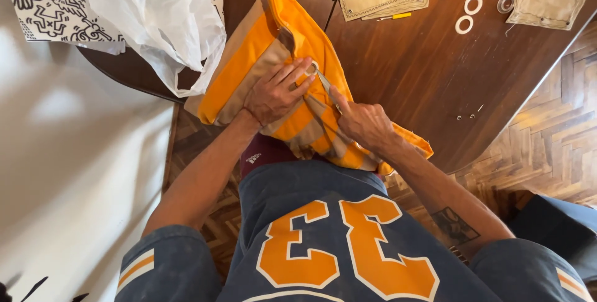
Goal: Trimming fabric around an eyelet on a striped bag using scissors
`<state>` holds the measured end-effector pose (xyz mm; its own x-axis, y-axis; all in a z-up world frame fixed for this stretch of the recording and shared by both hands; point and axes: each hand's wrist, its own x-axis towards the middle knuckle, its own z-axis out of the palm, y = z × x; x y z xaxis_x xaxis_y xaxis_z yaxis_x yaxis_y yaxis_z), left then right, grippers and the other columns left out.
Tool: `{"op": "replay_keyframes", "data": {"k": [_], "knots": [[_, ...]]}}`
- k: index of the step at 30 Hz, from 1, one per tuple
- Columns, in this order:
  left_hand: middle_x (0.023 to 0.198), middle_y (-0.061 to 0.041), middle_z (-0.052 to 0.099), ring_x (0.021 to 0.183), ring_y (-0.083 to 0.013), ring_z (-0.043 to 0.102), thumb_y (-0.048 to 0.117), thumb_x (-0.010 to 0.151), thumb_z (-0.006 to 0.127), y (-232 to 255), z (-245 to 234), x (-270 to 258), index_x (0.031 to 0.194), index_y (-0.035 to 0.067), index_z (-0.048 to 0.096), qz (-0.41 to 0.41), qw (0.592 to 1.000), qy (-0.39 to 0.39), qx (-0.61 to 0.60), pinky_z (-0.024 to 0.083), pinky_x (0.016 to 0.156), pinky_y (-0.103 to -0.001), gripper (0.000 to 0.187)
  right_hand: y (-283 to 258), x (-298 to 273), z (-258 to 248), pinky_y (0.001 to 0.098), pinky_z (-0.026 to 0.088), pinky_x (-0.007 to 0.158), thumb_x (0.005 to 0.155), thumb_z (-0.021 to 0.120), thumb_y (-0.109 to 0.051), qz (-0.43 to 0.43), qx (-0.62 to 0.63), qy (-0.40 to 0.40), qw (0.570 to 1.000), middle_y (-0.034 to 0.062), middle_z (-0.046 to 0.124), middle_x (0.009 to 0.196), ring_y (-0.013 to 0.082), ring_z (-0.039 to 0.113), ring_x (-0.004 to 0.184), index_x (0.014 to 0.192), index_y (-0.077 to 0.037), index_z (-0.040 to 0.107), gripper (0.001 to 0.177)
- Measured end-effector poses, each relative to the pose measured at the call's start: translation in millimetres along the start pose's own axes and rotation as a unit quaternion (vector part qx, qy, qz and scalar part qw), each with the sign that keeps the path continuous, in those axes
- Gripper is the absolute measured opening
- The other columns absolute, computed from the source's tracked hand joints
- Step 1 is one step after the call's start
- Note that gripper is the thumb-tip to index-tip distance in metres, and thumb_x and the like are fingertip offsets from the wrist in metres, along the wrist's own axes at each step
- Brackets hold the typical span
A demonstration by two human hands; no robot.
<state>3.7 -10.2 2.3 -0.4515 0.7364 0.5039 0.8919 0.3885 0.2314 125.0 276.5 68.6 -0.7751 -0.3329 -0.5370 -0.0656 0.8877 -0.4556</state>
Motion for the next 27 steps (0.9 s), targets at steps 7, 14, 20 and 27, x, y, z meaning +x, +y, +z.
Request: {"op": "replay_keyframes", "data": {"k": [7, 14, 20, 27], "knots": [[0.171, -0.019, 0.066, 0.155, -0.0332, 0.067, 0.030, 0.121, 0.064, 1.9, -0.7, 1.0, 0.141, 0.015, 0.077, -0.016, 1.000, -0.001, -0.009, 0.053, 0.121, -0.046, 0.028, -24.4, -15.6, -25.9, 0.0686, 0.065, 0.090, 0.111, 0.048, -0.038, 0.079, -0.010, -0.032, 0.996, 0.0089, 0.080, 0.111, 0.0448, 0.084, 0.104, 0.186, -0.023, 0.022, 0.080], [0.153, -0.021, 0.072, 0.148, -0.0349, 0.071, 0.028, 0.123, 0.064, -1.9, 12.7, -10.6, 0.141, 0.014, 0.081, -0.012, 0.999, 0.034, -0.015, 0.057, 0.118, -0.047, 0.029, -2.0, 8.4, -12.0, 0.0648, 0.067, 0.087, 0.109, 0.050, -0.033, 0.008, -0.035, -0.001, 0.999, 0.0061, 0.078, 0.107, 0.0389, 0.084, 0.102, 0.190, -0.025, 0.016, 0.088], [0.144, -0.020, 0.075, 0.145, -0.0355, 0.074, 0.025, 0.120, 0.069, -6.0, 6.3, -0.2, 0.141, 0.012, 0.084, 0.010, 0.998, 0.057, -0.014, 0.059, 0.119, -0.047, 0.029, 16.5, 15.7, -38.4, 0.0666, 0.067, 0.080, 0.112, 0.048, -0.030, -0.046, -0.126, -0.031, 0.990, 0.0115, 0.081, 0.106, 0.0421, 0.086, 0.096, 0.189, -0.022, 0.018, 0.083], [0.136, -0.021, 0.080, 0.140, -0.0373, 0.077, 0.022, 0.121, 0.066, 2.8, 9.2, -2.6, 0.131, 0.010, 0.087, 0.000, 0.997, 0.078, -0.016, 0.062, 0.117, -0.049, 0.026, 39.1, 25.9, -88.8, 0.0621, 0.070, 0.088, 0.112, 0.045, -0.022, -0.152, -0.258, -0.097, 0.949, 0.0109, 0.087, 0.108, 0.0380, 0.090, 0.100, 0.184, -0.025, 0.027, 0.074]]}}
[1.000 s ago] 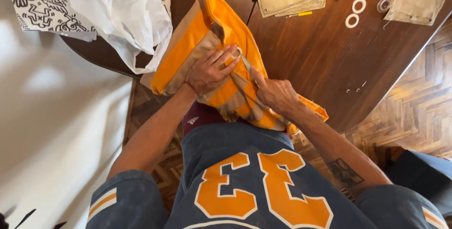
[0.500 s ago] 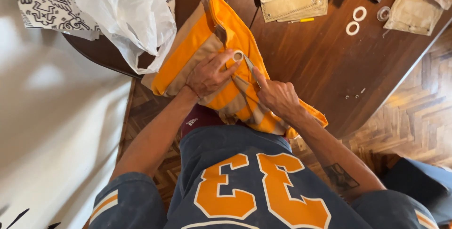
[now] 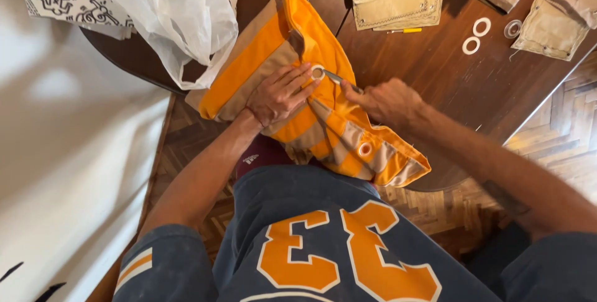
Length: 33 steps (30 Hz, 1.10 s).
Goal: Trimming fabric around an eyelet on a striped bag using scissors
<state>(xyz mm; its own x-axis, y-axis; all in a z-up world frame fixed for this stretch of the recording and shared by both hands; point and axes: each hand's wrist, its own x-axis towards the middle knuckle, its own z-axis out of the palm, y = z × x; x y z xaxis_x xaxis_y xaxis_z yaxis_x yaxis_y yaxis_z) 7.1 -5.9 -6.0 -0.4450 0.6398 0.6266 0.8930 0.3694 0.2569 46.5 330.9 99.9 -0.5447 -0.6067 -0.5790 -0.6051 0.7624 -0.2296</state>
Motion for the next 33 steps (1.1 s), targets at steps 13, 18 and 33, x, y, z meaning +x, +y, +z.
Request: {"op": "replay_keyframes", "data": {"k": [13, 18, 33], "knots": [[0.133, -0.022, 0.079, 0.137, -0.0386, 0.079, 0.018, 0.120, 0.063, -6.0, -6.2, 8.7, 0.132, 0.008, 0.087, 0.016, 1.000, 0.007, -0.004, 0.063, 0.114, -0.050, 0.029, -35.6, 10.5, -9.0, 0.0501, 0.066, 0.061, 0.108, 0.049, -0.019, 0.047, -0.092, -0.065, 0.992, 0.0052, 0.080, 0.085, 0.0345, 0.086, 0.078, 0.160, -0.027, 0.050, 0.053], [0.131, -0.017, 0.080, 0.137, -0.0340, 0.079, 0.020, 0.118, 0.067, -3.8, -5.9, 7.9, 0.130, 0.011, 0.087, 0.005, 1.000, 0.002, 0.007, 0.062, 0.115, -0.047, 0.025, -48.4, -27.2, -12.6, 0.0493, 0.070, 0.083, 0.102, 0.058, -0.019, 0.135, 0.026, 0.068, 0.988, 0.0080, 0.080, 0.100, 0.0315, 0.085, 0.096, 0.188, -0.017, 0.027, 0.091], [0.136, -0.016, 0.075, 0.145, -0.0353, 0.073, 0.020, 0.121, 0.067, -2.1, -4.1, -2.3, 0.136, 0.012, 0.085, 0.002, 1.000, -0.020, -0.004, 0.058, 0.122, -0.049, 0.025, -43.0, -5.8, 39.2, 0.0281, 0.074, 0.072, 0.113, 0.071, -0.003, 0.023, 0.802, 0.148, 0.578, 0.0144, 0.085, 0.120, 0.0145, 0.084, 0.098, 0.168, -0.009, 0.050, 0.058]]}}
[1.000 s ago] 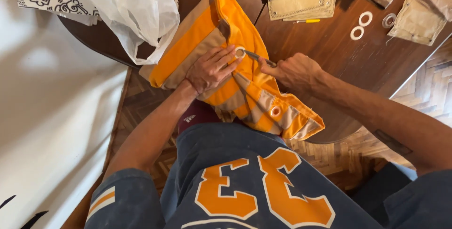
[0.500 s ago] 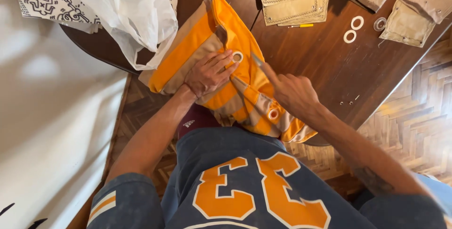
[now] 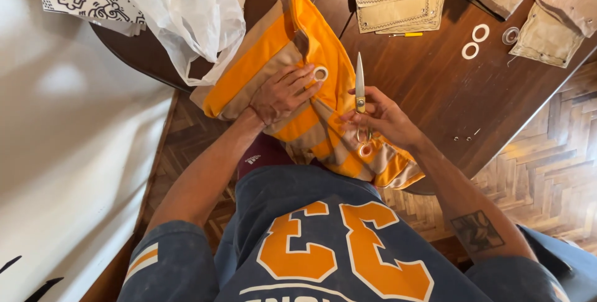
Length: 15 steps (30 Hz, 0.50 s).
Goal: Trimming fabric around an eyelet on a striped bag using scissors
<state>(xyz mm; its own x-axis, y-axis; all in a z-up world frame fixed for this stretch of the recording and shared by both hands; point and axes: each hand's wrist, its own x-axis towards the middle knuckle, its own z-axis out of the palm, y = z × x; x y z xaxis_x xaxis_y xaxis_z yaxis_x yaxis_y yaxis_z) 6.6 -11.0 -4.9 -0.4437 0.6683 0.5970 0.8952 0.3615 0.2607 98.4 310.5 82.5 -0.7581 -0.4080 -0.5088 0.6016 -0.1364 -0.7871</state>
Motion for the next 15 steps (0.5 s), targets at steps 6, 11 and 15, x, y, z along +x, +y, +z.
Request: {"op": "replay_keyframes", "data": {"k": [6, 11, 15], "knots": [[0.136, -0.018, 0.075, 0.144, -0.0368, 0.074, 0.014, 0.121, 0.062, -0.7, -3.2, -0.3, 0.133, 0.010, 0.084, 0.004, 1.000, 0.001, -0.012, 0.058, 0.121, -0.050, 0.025, -48.6, -3.1, 10.0, 0.0374, 0.072, 0.084, 0.126, 0.046, -0.032, 0.056, -0.056, -0.018, 0.997, 0.0069, 0.072, 0.115, 0.0169, 0.080, 0.105, 0.169, -0.015, 0.054, 0.046], [0.142, -0.020, 0.072, 0.147, -0.0394, 0.071, 0.014, 0.123, 0.058, -0.4, 2.3, -2.2, 0.131, 0.010, 0.081, -0.012, 1.000, -0.002, -0.023, 0.057, 0.121, -0.052, 0.025, 0.5, 13.5, -19.3, 0.0450, 0.062, 0.083, 0.125, 0.057, -0.025, -0.066, -0.308, 0.083, 0.945, 0.0145, 0.069, 0.107, 0.0242, 0.069, 0.093, 0.173, -0.013, 0.060, 0.049], [0.144, -0.019, 0.072, 0.149, -0.0388, 0.070, 0.014, 0.122, 0.059, -1.0, 1.0, -3.3, 0.133, 0.012, 0.080, -0.014, 1.000, -0.012, -0.025, 0.057, 0.121, -0.051, 0.024, 20.0, 21.2, -38.3, 0.0477, 0.060, 0.078, 0.123, 0.071, -0.033, -0.128, -0.479, 0.161, 0.853, 0.0091, 0.066, 0.108, 0.0322, 0.073, 0.091, 0.159, -0.022, 0.070, 0.037]]}}
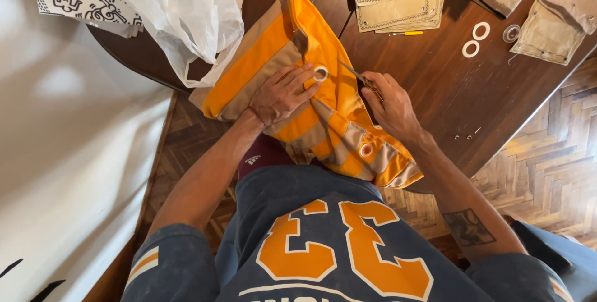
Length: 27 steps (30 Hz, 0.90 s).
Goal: Trimming fabric around an eyelet on a striped bag using scissors
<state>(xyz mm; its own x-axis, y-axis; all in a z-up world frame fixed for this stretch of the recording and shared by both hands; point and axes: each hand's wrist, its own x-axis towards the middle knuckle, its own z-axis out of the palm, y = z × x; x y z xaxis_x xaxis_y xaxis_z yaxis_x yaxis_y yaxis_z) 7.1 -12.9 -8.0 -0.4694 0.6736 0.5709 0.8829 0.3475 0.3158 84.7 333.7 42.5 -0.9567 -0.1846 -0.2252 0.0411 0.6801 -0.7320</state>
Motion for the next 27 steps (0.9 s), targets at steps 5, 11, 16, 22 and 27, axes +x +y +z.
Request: {"op": "replay_keyframes", "data": {"k": [5, 11, 16, 22, 27], "knots": [[0.138, -0.019, 0.073, 0.145, -0.0383, 0.073, 0.015, 0.121, 0.062, 2.9, -11.2, 11.1, 0.129, 0.010, 0.082, 0.005, 1.000, 0.007, -0.003, 0.059, 0.118, -0.051, 0.022, -6.6, 16.2, -11.0, 0.0582, 0.064, 0.084, 0.128, 0.061, -0.051, 0.048, -0.122, -0.049, 0.990, 0.0069, 0.062, 0.106, 0.0408, 0.076, 0.095, 0.151, -0.028, 0.068, 0.033], [0.133, -0.018, 0.075, 0.142, -0.0371, 0.075, 0.017, 0.123, 0.063, 4.3, -12.8, 13.8, 0.126, 0.010, 0.084, 0.002, 1.000, 0.019, 0.000, 0.060, 0.117, -0.049, 0.022, -21.9, 64.5, -54.1, 0.0650, 0.061, 0.088, 0.125, 0.062, -0.046, 0.055, -0.057, -0.178, 0.981, 0.0088, 0.083, 0.087, 0.0494, 0.081, 0.096, 0.139, -0.020, 0.058, 0.029], [0.130, -0.018, 0.076, 0.140, -0.0370, 0.076, 0.016, 0.123, 0.062, 3.6, -19.5, 21.5, 0.125, 0.011, 0.085, 0.006, 1.000, 0.021, 0.003, 0.061, 0.116, -0.049, 0.024, -50.5, 103.2, -73.2, 0.0666, 0.060, 0.103, 0.125, 0.048, -0.057, 0.068, -0.136, -0.286, 0.946, 0.0116, 0.080, 0.070, 0.0524, 0.082, 0.101, 0.116, -0.022, 0.070, 0.043], [0.127, -0.017, 0.078, 0.138, -0.0356, 0.078, 0.016, 0.123, 0.060, 3.1, -23.3, 24.8, 0.123, 0.011, 0.086, 0.006, 1.000, 0.017, 0.006, 0.062, 0.114, -0.049, 0.026, -64.3, 117.4, -66.0, 0.0668, 0.062, 0.102, 0.127, 0.035, -0.075, 0.031, -0.287, -0.276, 0.917, 0.0283, 0.085, 0.096, 0.0588, 0.082, 0.111, 0.112, -0.017, 0.078, 0.074], [0.128, -0.019, 0.077, 0.138, -0.0370, 0.077, 0.020, 0.125, 0.059, 0.6, -16.5, 19.3, 0.123, 0.010, 0.085, 0.007, 0.999, 0.031, -0.003, 0.062, 0.114, -0.050, 0.029, -47.1, 118.6, -52.9, 0.0642, 0.064, 0.098, 0.125, 0.030, -0.083, 0.015, -0.322, -0.279, 0.905, 0.0282, 0.085, 0.093, 0.0577, 0.084, 0.108, 0.111, -0.022, 0.080, 0.080]]}}
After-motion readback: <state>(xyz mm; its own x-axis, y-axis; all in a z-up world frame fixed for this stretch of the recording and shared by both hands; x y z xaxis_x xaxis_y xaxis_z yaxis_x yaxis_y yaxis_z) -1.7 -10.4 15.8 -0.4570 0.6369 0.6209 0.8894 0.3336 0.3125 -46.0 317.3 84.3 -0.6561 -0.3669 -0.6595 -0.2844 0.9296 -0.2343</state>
